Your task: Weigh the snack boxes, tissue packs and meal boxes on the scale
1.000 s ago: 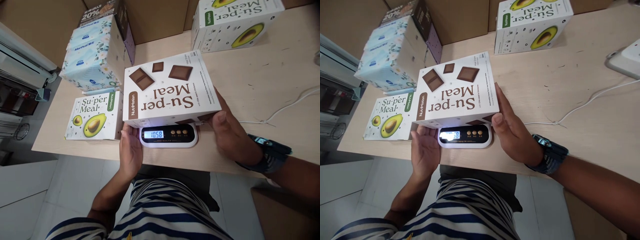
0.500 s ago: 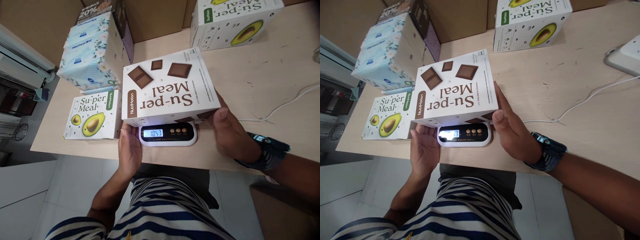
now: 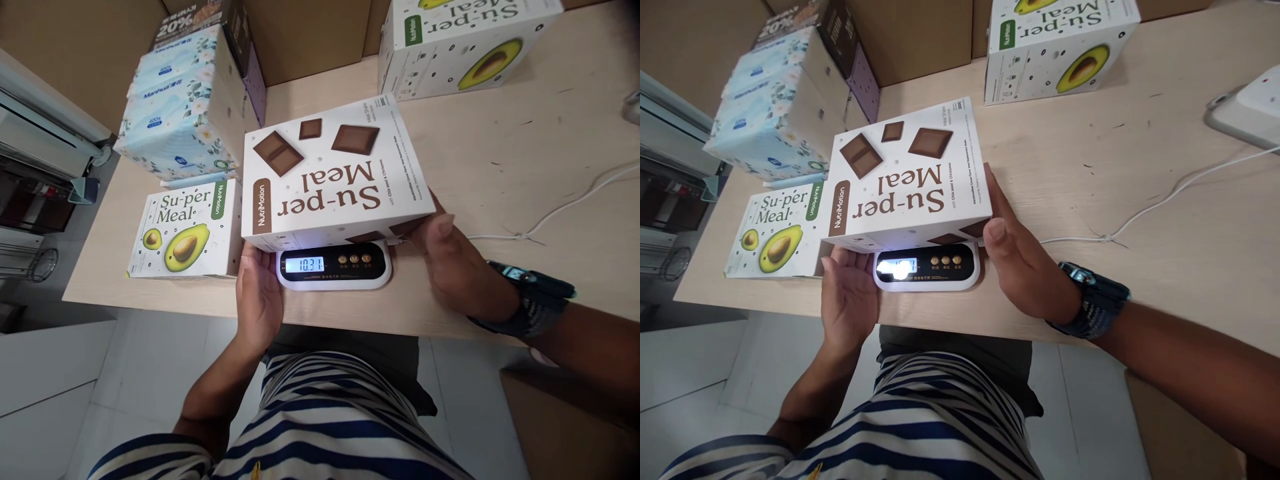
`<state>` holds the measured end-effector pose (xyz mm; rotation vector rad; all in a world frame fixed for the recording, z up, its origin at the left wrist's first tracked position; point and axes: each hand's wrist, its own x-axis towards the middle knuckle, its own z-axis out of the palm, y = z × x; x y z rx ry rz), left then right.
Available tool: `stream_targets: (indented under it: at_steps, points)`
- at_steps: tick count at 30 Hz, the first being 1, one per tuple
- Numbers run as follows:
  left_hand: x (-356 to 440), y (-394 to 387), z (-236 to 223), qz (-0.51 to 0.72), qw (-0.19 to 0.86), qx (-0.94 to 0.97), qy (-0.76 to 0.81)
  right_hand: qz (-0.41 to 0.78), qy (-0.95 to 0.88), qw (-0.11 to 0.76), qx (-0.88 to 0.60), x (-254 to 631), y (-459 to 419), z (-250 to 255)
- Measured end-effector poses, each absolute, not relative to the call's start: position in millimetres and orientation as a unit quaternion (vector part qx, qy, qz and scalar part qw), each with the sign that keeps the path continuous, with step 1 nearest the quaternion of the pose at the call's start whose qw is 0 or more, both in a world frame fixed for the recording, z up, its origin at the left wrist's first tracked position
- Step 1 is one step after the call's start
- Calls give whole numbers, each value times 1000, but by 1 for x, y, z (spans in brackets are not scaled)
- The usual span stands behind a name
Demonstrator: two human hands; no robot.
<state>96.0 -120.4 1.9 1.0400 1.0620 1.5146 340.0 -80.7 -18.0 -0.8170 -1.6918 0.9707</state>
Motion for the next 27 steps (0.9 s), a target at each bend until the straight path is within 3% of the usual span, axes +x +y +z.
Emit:
stream_targets:
  at_steps: [10,27]
  points:
    - [99,-121,3,621,485,430,442,396,-736,451,-313,345,-81,-21]
    - [99,-121,2,629,470,443,433,392,-723,463,-329,340,-82,-14]
